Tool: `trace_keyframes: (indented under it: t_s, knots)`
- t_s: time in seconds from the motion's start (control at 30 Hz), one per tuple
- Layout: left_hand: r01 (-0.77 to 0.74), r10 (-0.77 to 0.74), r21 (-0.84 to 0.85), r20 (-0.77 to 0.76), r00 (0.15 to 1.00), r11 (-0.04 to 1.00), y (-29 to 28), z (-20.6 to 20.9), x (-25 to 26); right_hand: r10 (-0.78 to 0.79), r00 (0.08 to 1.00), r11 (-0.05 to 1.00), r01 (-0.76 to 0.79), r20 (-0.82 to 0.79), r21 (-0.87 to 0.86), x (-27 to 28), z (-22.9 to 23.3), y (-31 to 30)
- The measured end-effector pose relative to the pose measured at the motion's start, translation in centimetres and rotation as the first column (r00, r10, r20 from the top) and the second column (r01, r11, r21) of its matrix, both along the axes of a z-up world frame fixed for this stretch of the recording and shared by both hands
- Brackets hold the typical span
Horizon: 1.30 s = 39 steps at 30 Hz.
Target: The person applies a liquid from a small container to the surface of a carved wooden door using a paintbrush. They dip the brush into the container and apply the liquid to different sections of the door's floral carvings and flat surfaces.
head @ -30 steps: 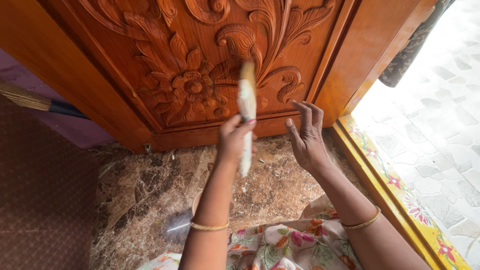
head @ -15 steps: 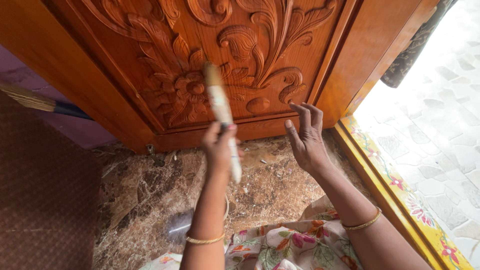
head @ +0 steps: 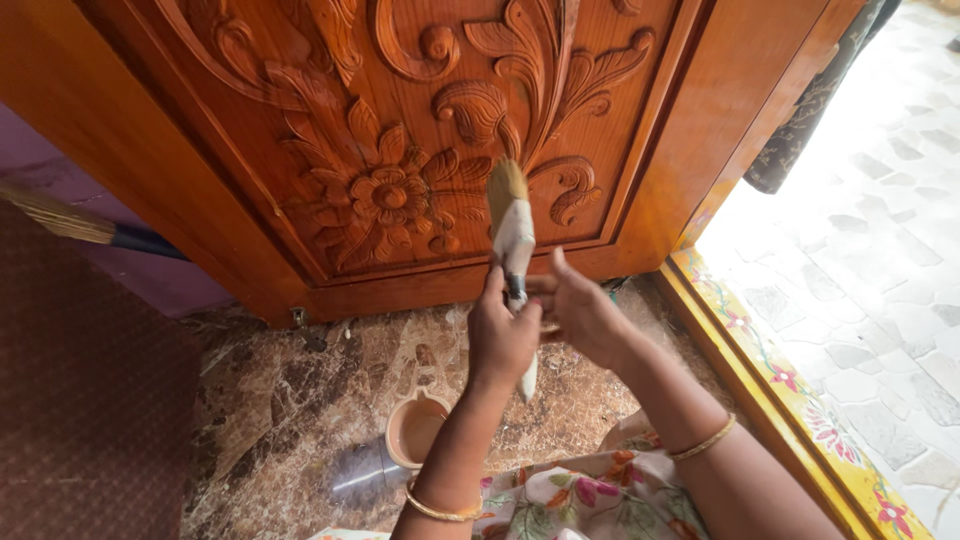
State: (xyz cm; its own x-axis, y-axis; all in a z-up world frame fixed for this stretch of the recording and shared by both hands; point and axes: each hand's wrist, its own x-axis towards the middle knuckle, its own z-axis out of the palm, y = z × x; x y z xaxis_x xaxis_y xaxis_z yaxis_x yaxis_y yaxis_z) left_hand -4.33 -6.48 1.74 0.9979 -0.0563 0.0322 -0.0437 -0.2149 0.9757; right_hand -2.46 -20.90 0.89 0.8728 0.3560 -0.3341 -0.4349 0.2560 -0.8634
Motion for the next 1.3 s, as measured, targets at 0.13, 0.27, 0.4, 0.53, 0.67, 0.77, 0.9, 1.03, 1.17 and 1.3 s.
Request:
trace_keyframes:
  t_s: [0.13,0.27,0.4,0.53,0.67,0.77,0.9,1.03,1.17,1.3]
  knots:
    - [-0.110,0.079,0.059,0.379,0.922,0.992,-0.2,-0.3,-1.2,-0.036,0.998,0.958,0.021,0.047,0.285,0.0,-0.3,2.3]
    - [-0.078,0.051,0.040,0.460,0.886,0.996,0.9,2.9,-3.0,-0.195,0.978,0.969,0.179,0.078,0.169,0.9,0.1,3.7]
    - [0.161,-0.140,0.218,-0.110,0.984,0.963,5.4,8.7,-4.7,-0.294,0.956,0.913,0.287,-0.020,0.291,1.2,0.4,4.4]
    - [0.157,-0.108,0.405,-0.140,0.984,0.901,11.0,11.8,-4.6,-0.307,0.951,0.923,0.308,-0.041,0.231,2.1,-0.1,5.2]
    - [0.090,-0.023,0.599,-0.119,0.993,0.796,16.2,11.0,-2.3,-0.298,0.952,0.899,0.304,-0.068,0.316,3.3,1.2,6.6]
    - [0.059,0.001,0.595,-0.100,0.995,0.802,19.4,7.8,-0.2,-0.289,0.957,0.910,0.269,0.017,0.316,4.8,3.1,8.2]
    - [-0.085,0.129,0.297,-0.133,0.983,0.951,23.7,-1.7,5.1,-0.233,0.968,0.920,0.190,0.090,0.343,8.6,2.2,8.3]
    - [-0.187,0.300,0.260,-0.517,0.802,0.947,24.7,-19.2,7.8,-0.183,0.982,0.953,0.165,0.049,0.256,11.1,-2.7,5.8]
    - [-0.072,0.282,0.330,-0.650,0.706,0.941,23.0,-30.5,1.9,-0.384,0.923,0.914,0.383,-0.013,0.134,6.3,-5.0,4.1]
    - [0.209,0.265,0.539,-0.670,0.693,0.816,22.7,-34.1,0.7,-0.387,0.897,0.901,0.417,0.213,-0.119,3.1,-1.5,5.9]
